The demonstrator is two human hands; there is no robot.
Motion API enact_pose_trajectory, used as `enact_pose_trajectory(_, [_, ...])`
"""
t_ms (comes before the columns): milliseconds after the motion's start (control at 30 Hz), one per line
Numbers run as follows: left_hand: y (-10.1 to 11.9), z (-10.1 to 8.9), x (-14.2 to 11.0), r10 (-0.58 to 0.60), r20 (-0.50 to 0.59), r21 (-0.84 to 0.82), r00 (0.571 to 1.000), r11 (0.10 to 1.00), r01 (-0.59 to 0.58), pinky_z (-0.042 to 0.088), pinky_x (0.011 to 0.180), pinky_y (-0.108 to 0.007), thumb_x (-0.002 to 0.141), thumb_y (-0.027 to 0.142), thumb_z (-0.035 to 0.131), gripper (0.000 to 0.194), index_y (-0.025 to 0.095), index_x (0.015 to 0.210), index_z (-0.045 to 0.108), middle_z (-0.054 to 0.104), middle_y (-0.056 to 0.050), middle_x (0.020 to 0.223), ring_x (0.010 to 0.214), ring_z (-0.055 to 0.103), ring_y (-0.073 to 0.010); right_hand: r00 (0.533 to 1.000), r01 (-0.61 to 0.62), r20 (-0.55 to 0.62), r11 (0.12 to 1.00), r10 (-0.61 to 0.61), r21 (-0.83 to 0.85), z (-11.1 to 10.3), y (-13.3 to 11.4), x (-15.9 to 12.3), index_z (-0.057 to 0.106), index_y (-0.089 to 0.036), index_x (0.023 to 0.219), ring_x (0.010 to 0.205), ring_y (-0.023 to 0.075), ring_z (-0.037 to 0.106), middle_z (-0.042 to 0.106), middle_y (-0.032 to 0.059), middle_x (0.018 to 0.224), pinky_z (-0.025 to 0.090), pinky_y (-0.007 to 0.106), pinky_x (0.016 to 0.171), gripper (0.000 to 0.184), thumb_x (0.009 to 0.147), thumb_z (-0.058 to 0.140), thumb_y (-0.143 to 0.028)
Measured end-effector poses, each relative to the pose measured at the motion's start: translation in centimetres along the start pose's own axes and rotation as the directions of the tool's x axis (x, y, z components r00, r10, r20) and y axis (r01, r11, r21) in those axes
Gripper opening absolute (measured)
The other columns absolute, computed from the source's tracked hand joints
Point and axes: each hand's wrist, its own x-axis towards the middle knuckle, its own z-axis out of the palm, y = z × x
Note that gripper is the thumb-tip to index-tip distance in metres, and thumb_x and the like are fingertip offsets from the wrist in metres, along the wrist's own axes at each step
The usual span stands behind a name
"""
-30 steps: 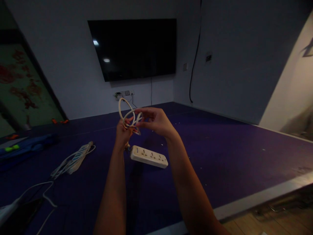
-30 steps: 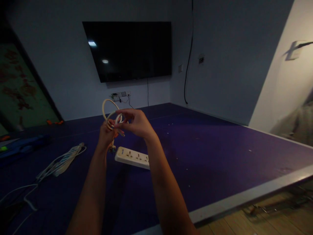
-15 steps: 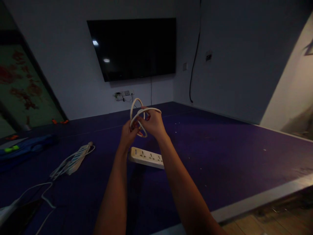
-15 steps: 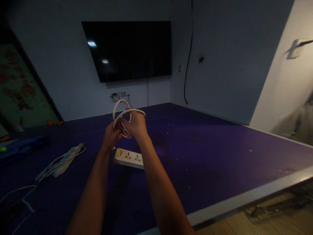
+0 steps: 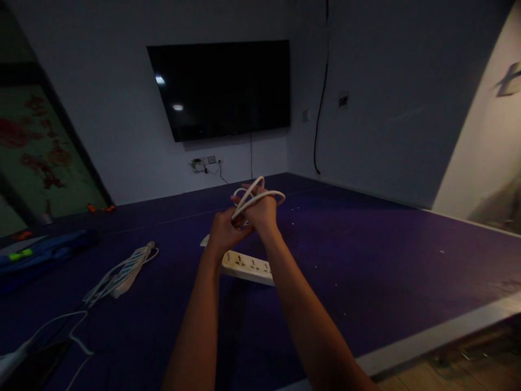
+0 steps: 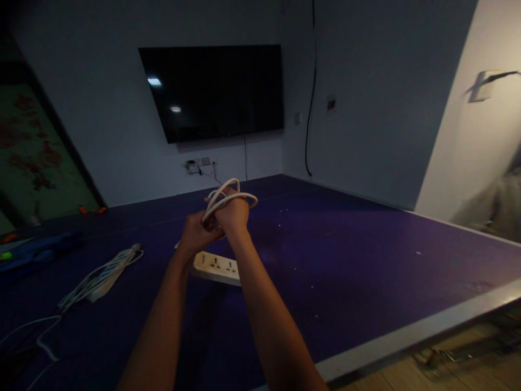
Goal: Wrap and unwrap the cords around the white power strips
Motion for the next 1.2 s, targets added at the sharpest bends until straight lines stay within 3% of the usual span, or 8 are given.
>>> enact_pose_trajectory(100, [0.3,0.2,0.2,0.011,-0.021,0.113,1.0,0.994,-0.008,0.03,0.045,-0.018,0.057,0.027,0.067,0.021,0.017,0.056,0.048,0.043,0.006,0.048,0.047,0.04,-0.0073,0.999,-0.02,-0.036,0.998,0.018,-0.053,0.2,-0.2,0.1,0.064,-0.016,0.105,0.086,0.0251,0.063,0.067,0.0108,0.089,0.049,0.038,0.079,0.038,0.07,0.067,-0.032])
enact_pose_trajectory(233, [0.1,-0.1,0.4,-0.089,-0.259,0.007,0.962,0.996,0.094,0.032,0.042,-0.018,0.06,0.029,0.062,0.025,0.019,0.053,0.04,0.039,0.007,0.045,0.043,0.04,-0.0067,0.989,0.106,0.1,0.994,-0.106,0.007,1.0,-0.6,0.0,0.06,-0.021,0.115,0.108,0.0226,0.056,0.064,0.0085,0.106,0.04,0.038,0.096,0.038,0.078,0.052,-0.016])
enact_pose_trajectory(433, [-0.9,-2.4,0.3,-0.359,-0.414,-0.374,0.836,0.905,0.204,0.04,0.033,-0.019,0.06,0.033,0.064,0.031,0.02,0.059,0.035,0.04,0.01,0.043,0.033,0.042,-0.0065,0.843,0.302,0.425,0.944,-0.33,0.136,0.8,-3.1,-1.5,0.067,-0.019,0.103,0.108,0.0228,0.056,0.064,0.0097,0.112,0.043,0.039,0.092,0.028,0.077,0.058,-0.018])
enact_pose_trajectory(567, [-1.1,-3.6,0.1,-0.383,-0.355,-0.391,0.853,0.889,0.237,0.045,0.033,-0.022,0.059,0.03,0.067,0.033,0.02,0.06,0.036,0.045,0.009,0.044,0.032,0.046,-0.008,0.949,0.22,0.183,0.954,-0.258,0.204,-1.2,-4.3,-1.5,0.071,-0.019,0.091,0.084,0.0203,0.063,0.07,0.0076,0.086,0.049,0.035,0.077,0.029,0.084,0.05,-0.039])
enact_pose_trajectory(700, [-0.9,-3.8,-0.2,-0.324,-0.24,-0.386,0.915,0.897,0.216,0.047,0.035,-0.023,0.059,0.03,0.07,0.035,0.02,0.059,0.037,0.044,0.009,0.043,0.036,0.05,-0.0099,0.978,0.205,-0.089,0.951,-0.189,0.23,-2.8,-3.1,-0.4,0.06,-0.024,0.115,0.114,0.0214,0.05,0.062,0.0077,0.114,0.042,0.038,0.092,0.043,0.087,0.041,-0.051])
enact_pose_trajectory(867, [-0.7,-3.5,-0.3,-0.271,-0.144,-0.395,0.952,0.898,0.196,0.046,0.037,-0.021,0.06,0.033,0.071,0.036,0.02,0.059,0.037,0.045,0.008,0.043,0.04,0.054,-0.0114,0.993,0.1,0.034,0.953,-0.114,0.284,-2.7,-0.9,0.5,0.055,-0.023,0.12,0.107,0.0202,0.055,0.064,0.0086,0.108,0.043,0.038,0.09,0.056,0.085,0.036,-0.061])
enact_pose_trajectory(1067, [-0.5,-3.8,0.0,-0.35,-0.282,-0.363,0.893,0.901,0.238,0.042,0.034,-0.019,0.063,0.032,0.068,0.031,0.019,0.059,0.04,0.045,0.008,0.042,0.036,0.05,-0.01,0.993,0.109,0.001,0.925,-0.117,0.363,-2.8,-1.4,0.5,0.065,-0.018,0.099,0.064,0.0116,0.059,0.064,0.0018,0.069,0.047,0.025,0.064,0.048,0.08,0.047,-0.058])
enact_pose_trajectory(1200, [-0.7,-3.7,-0.1,-0.31,-0.28,-0.346,0.909,0.915,0.206,0.041,0.033,-0.019,0.062,0.034,0.069,0.03,0.018,0.057,0.045,0.045,0.007,0.042,0.035,0.047,-0.0084,0.993,-0.091,0.105,0.928,0.056,0.362,-2.3,-1.3,0.2,0.065,-0.015,0.094,0.042,0.0081,0.048,0.052,-0.0052,0.047,0.039,0.02,0.045,0.041,0.072,0.061,-0.05])
